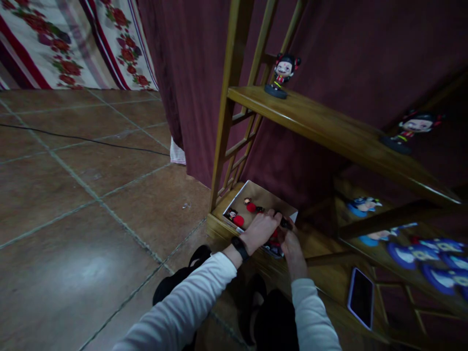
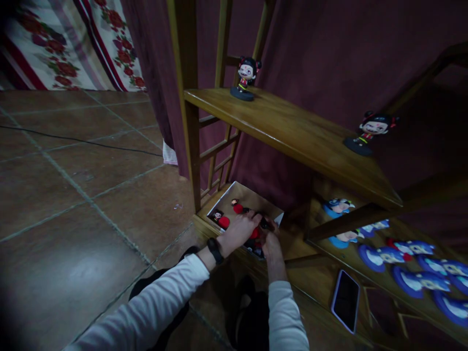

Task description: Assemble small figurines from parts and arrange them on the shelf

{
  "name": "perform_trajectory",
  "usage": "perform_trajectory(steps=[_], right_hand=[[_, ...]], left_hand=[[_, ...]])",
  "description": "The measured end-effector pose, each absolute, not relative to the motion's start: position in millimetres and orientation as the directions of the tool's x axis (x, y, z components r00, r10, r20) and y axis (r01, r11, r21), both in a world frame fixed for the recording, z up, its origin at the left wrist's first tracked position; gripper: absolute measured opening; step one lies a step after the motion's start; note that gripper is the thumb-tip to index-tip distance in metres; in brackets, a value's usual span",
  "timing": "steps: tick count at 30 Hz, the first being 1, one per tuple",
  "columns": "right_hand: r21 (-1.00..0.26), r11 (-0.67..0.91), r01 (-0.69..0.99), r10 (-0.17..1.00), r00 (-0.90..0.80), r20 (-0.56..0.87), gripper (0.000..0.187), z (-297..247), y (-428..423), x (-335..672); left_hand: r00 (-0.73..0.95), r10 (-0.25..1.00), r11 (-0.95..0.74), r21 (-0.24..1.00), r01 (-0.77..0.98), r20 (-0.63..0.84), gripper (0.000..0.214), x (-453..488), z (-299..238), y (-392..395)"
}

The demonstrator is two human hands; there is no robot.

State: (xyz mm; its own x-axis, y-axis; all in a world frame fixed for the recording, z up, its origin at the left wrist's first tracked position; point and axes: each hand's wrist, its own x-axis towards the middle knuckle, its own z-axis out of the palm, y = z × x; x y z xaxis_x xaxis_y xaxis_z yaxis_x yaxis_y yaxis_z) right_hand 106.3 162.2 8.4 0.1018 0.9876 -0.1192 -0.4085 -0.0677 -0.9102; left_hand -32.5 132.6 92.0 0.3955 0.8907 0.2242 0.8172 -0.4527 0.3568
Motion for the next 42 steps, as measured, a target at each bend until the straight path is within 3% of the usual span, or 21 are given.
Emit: perform_trajectory(steps=[4, 7, 10, 12, 15, 18, 26, 42], right_hand=[[-0.912, -0.061, -0.405, 0.991, 0.081, -0.102, 0.028, 9, 162, 102], [-0.914, -0.043, -0.405, 0.996, 0.051, -0.069, 0.024, 15, 161, 97], [-0.927, -0.065, -0.37, 0.997, 0.011, -0.074, 0.022, 23, 161, 92], [-0.931, -0.074, -0.359, 0.997, 0.009, -0.083, 0.021, 28, 160, 90], [-0.936, -0.084, -0.341, 0.995, 0.027, -0.099, 0.023, 31, 160, 90], [-0.95, -0.109, -0.293, 0.992, 0.031, -0.123, 0.027, 33, 160, 90], [-0.957, -0.167, -0.239, 0.984, 0.024, -0.177, 0.033, 40, 159, 91], [-0.943, -0.224, -0.245, 0.968, 0.06, -0.245, 0.027, 30, 161, 94]], left_hand=[[0.358, 0.905, -0.425, 0.466, 0.776, 0.229, 0.025, -35, 87, 135], [0.232, 0.946, -0.324, 0.666, 0.672, 0.226, 0.022, -38, 77, 144], [0.118, 0.982, -0.185, 0.879, 0.44, 0.148, 0.012, -40, 64, 157], [0.08, 0.997, -0.017, 0.982, 0.189, 0.002, 0.007, -40, 55, 165], [0.092, 0.979, 0.197, 0.951, -0.238, -0.18, 0.008, -41, 47, 171], [0.111, 0.955, 0.297, 0.862, -0.411, -0.276, 0.015, -43, 45, 171], [0.112, 0.933, 0.357, 0.84, -0.41, -0.342, 0.018, -42, 46, 172], [0.087, 0.913, 0.4, 0.829, -0.39, -0.4, 0.019, -38, 37, 172]])
